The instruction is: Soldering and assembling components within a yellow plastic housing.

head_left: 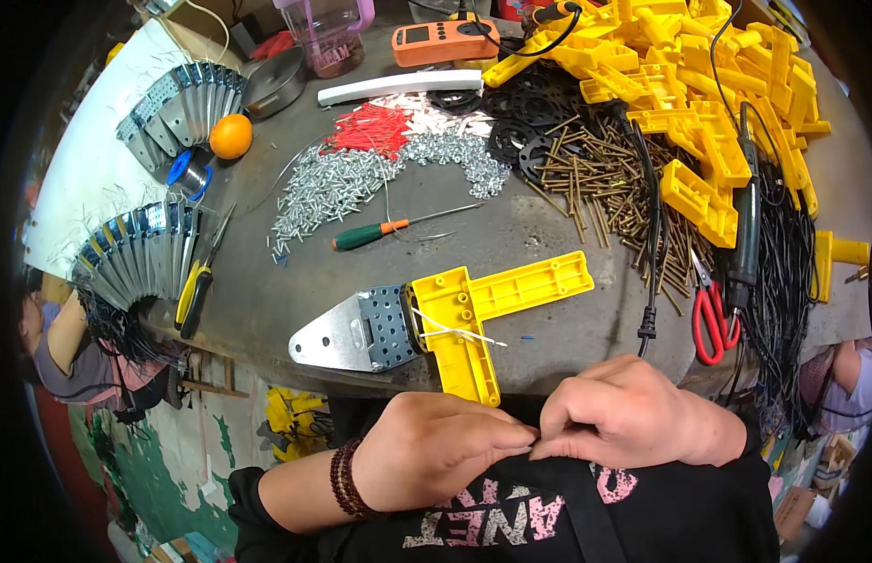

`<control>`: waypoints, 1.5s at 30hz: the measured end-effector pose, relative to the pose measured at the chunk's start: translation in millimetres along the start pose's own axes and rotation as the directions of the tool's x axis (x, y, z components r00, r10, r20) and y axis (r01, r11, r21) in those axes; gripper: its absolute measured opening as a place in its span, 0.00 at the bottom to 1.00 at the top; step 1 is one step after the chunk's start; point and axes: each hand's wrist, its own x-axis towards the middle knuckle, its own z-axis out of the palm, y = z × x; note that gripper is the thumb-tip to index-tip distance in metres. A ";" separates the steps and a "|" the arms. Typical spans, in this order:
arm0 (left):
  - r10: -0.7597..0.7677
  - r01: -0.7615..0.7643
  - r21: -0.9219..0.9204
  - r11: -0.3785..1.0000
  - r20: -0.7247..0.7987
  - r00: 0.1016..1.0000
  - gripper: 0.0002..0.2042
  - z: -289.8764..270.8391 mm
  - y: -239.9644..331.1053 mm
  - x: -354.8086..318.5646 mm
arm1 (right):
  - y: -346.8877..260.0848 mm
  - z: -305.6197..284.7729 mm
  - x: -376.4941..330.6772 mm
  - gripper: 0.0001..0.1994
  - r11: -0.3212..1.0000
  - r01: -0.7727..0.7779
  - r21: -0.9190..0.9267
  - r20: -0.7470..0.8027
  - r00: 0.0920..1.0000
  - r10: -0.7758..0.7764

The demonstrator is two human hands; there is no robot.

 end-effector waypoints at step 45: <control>-0.100 0.103 -0.001 0.995 -0.257 0.961 0.07 -21.4 -0.1 3.1 | 9.0 6.7 16.8 0.17 0.987 -0.115 0.111 -0.220 0.966 0.138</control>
